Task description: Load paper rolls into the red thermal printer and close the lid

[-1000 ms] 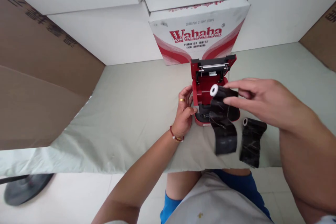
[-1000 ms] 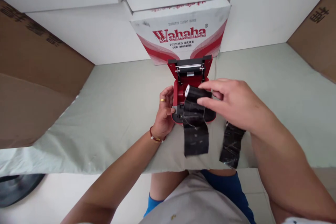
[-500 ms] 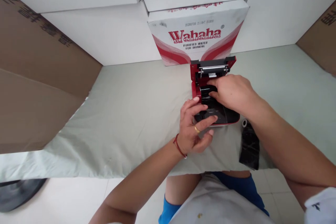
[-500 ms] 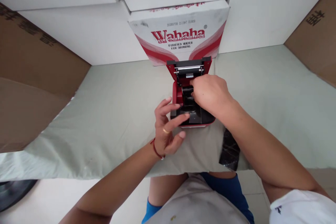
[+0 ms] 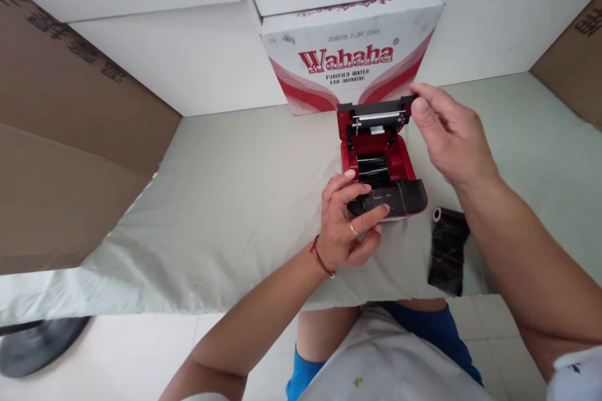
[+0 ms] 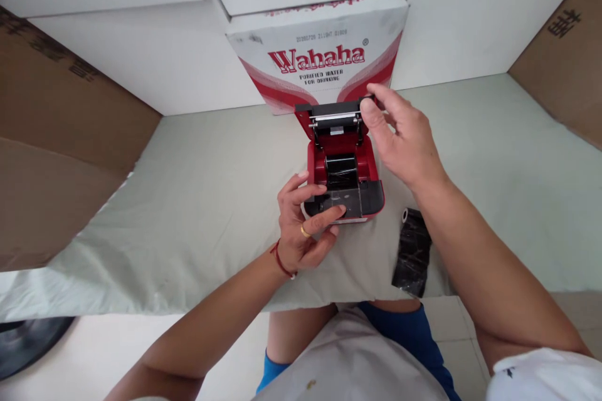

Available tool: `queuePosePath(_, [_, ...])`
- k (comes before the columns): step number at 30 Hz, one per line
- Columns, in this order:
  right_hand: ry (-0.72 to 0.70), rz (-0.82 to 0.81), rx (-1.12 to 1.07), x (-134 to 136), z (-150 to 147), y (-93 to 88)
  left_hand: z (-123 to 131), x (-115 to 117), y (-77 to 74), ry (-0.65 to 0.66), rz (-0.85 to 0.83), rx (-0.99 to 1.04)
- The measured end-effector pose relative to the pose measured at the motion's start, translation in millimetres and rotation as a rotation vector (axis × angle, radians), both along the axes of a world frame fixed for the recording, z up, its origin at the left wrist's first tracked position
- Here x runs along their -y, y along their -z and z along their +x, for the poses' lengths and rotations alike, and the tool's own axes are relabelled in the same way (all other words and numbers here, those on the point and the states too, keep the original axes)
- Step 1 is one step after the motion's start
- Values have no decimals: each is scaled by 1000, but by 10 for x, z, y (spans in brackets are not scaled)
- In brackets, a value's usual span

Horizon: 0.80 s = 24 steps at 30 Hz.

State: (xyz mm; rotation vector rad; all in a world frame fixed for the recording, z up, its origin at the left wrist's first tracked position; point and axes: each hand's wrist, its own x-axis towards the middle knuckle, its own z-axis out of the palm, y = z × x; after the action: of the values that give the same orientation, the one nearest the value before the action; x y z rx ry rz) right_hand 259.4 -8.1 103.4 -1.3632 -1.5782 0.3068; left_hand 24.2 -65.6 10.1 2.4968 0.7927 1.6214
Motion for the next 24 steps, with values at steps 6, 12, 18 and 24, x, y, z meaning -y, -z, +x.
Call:
queuePosePath(6, [-128, 172, 48, 409, 53, 231, 46, 12, 15, -27, 28, 29])
queuePosePath(12, [-193, 87, 135, 615, 123, 410, -45, -113, 53, 40, -41, 170])
queuePosePath(18, [-132, -29, 84, 631, 47, 332, -170, -246, 35, 55, -372, 252])
queuePosePath(24, [-149, -9, 103, 643, 37, 342, -132, -263, 37, 49, -406, 289])
